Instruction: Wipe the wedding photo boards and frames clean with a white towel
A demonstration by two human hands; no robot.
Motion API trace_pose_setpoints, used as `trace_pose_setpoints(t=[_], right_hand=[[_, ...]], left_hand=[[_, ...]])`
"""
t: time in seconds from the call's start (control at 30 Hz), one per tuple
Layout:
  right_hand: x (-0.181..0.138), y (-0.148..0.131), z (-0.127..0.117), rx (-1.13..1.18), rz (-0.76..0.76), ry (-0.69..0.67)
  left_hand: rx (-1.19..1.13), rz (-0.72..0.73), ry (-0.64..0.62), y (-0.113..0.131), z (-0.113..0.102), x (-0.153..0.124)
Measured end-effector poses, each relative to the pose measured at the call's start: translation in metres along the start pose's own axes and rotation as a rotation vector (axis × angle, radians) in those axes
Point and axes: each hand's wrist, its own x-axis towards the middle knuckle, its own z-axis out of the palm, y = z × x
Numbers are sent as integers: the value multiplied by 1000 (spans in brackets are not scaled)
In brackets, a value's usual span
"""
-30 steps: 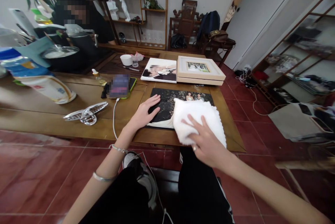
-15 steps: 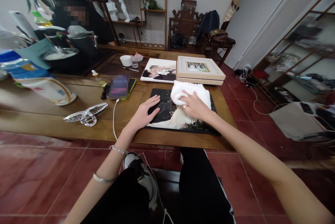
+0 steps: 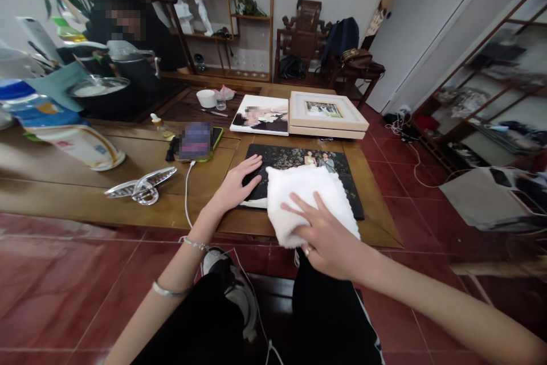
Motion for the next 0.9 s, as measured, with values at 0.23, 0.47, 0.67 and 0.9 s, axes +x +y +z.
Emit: trace_pose_setpoints(t=[0.23, 0.47, 0.67, 0.9], right_hand=[[6, 15, -13, 43, -32, -37], [88, 81, -23, 5, 52, 98], [120, 90, -19, -39, 142, 198], [43, 20, 2, -50, 54, 95]], left_hand=[[0, -1, -1, 2, 0, 0], [8, -10, -4, 3, -1, 1], [2, -6, -6, 3, -1, 1], [-14, -13, -7, 1, 0, 0]])
